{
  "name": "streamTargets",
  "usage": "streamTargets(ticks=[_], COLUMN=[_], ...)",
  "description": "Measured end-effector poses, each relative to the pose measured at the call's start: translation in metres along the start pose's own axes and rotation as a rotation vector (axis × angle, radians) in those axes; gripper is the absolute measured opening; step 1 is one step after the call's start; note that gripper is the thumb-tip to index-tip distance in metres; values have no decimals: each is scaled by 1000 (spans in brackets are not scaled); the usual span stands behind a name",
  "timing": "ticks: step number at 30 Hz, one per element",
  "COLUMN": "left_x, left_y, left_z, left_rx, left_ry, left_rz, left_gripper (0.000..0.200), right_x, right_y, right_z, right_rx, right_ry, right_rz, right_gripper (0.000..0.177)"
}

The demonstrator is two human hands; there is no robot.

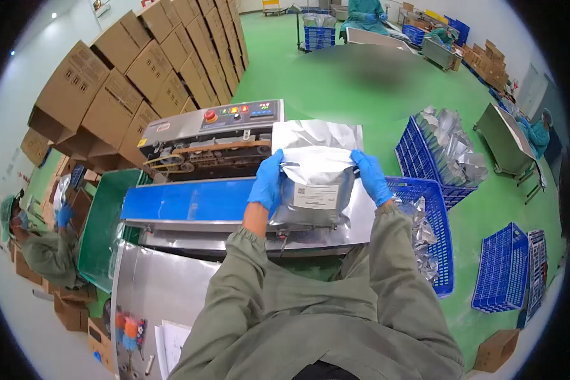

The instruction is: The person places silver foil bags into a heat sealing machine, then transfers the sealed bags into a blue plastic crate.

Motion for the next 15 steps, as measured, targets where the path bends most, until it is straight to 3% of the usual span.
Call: streamTargets(ticks=[2, 5, 7, 11, 13, 15], left_x=[44, 26, 23, 28, 24, 46], left_y=[28, 48, 49, 26, 9, 1], left_z=[44, 60, 66, 96, 105, 148], left_rx=[148, 146, 77, 61, 225, 364], left_ry=[-49, -100, -130, -202, -312, -409], left_rz=[12, 83, 150, 101, 87, 45], left_gripper=[36, 35, 36, 33, 36, 45], right_x=[-15, -27, -25, -10, 0, -1], right_y=[-13, -37, -39, -46, -25, -46], right_z=[-2, -18, -27, -55, -71, -88], right_rx=[53, 29, 4, -51, -361, -194], right_ry=[-14, 72, 30, 98, 171, 241], right_rz=[-168, -256, -262, -226, 260, -158], right_gripper=[43, 45, 46, 42, 34, 20])
Point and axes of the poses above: each hand's wrist, its own x-axis towards the middle knuckle, its own z-axis out of the back of the hand, y = z × x, the point moved 8 cm from there along x, towards the middle knuckle, and after that the axes turned 14 degrees about z, right-handed, at the moved point
